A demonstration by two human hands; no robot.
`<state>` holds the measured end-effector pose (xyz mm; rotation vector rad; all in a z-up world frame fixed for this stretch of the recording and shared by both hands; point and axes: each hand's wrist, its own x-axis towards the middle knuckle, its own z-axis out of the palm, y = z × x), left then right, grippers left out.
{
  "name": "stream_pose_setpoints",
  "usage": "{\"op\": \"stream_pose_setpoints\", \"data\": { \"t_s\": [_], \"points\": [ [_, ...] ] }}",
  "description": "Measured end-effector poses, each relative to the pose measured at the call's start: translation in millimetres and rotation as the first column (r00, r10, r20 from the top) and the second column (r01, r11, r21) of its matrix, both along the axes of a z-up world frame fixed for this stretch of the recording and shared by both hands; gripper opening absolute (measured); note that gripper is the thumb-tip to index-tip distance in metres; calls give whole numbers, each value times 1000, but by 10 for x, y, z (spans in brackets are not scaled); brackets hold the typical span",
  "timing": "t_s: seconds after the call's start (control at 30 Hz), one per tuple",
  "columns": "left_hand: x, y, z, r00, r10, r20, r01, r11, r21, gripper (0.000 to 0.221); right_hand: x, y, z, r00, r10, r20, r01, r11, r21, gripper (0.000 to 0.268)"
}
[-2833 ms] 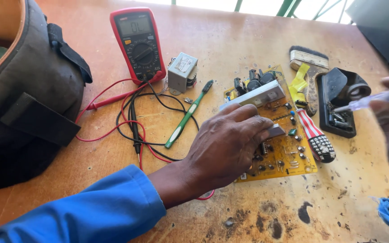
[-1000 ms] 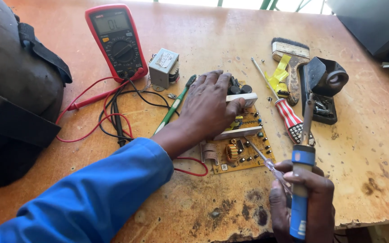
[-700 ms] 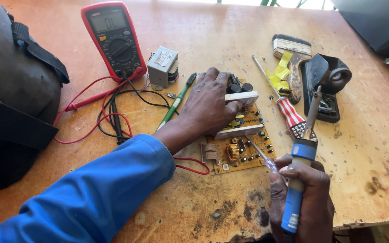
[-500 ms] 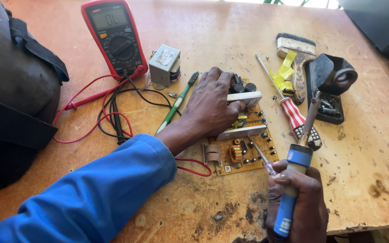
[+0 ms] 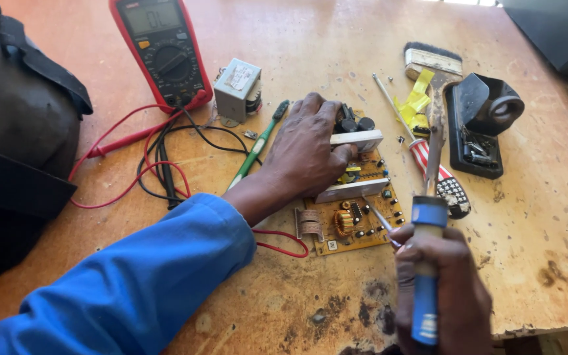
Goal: Soldering and manipulating components on a printed circuit board using a soldering iron and a probe
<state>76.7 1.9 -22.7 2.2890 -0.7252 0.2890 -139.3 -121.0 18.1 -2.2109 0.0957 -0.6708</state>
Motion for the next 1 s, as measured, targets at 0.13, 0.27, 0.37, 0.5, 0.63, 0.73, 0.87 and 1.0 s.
{"op": "stream_pose_setpoints", "data": {
  "t_s": [0.13,0.27,0.37,0.5,0.63,0.73,0.87,1.0],
  "points": [
    [30,-4,-20,999,-5,35,5,1000,4,52,102,-161,225,986,-40,-162,15,988,-155,16],
    [31,-4,-33,999,-10,47,11,1000,-10,45,259,-211,369,983,-71,-167,51,992,-118,27],
    [42,-13,-57,997,-3,82,3,1000,-1,55,237,-184,378,988,0,-156,-8,999,-52,25],
    [5,7,49,999,5,43,-7,999,36,55,22,-146,-231,999,-35,-23,33,997,-67,26],
    [-31,42,109,1000,4,4,-4,996,85,48,-73,-15,-416,988,-25,151,41,994,-102,13],
    [5,43,74,1000,16,18,-18,998,68,54,-37,27,-399,987,-22,156,39,994,-104,9],
    [37,34,17,998,15,68,-17,1000,22,53,43,-39,-449,982,16,191,-39,993,116,23],
    [30,29,-14,998,8,67,-9,1000,18,44,114,-19,-14,990,-132,-55,143,944,297,10]
  ]
}}
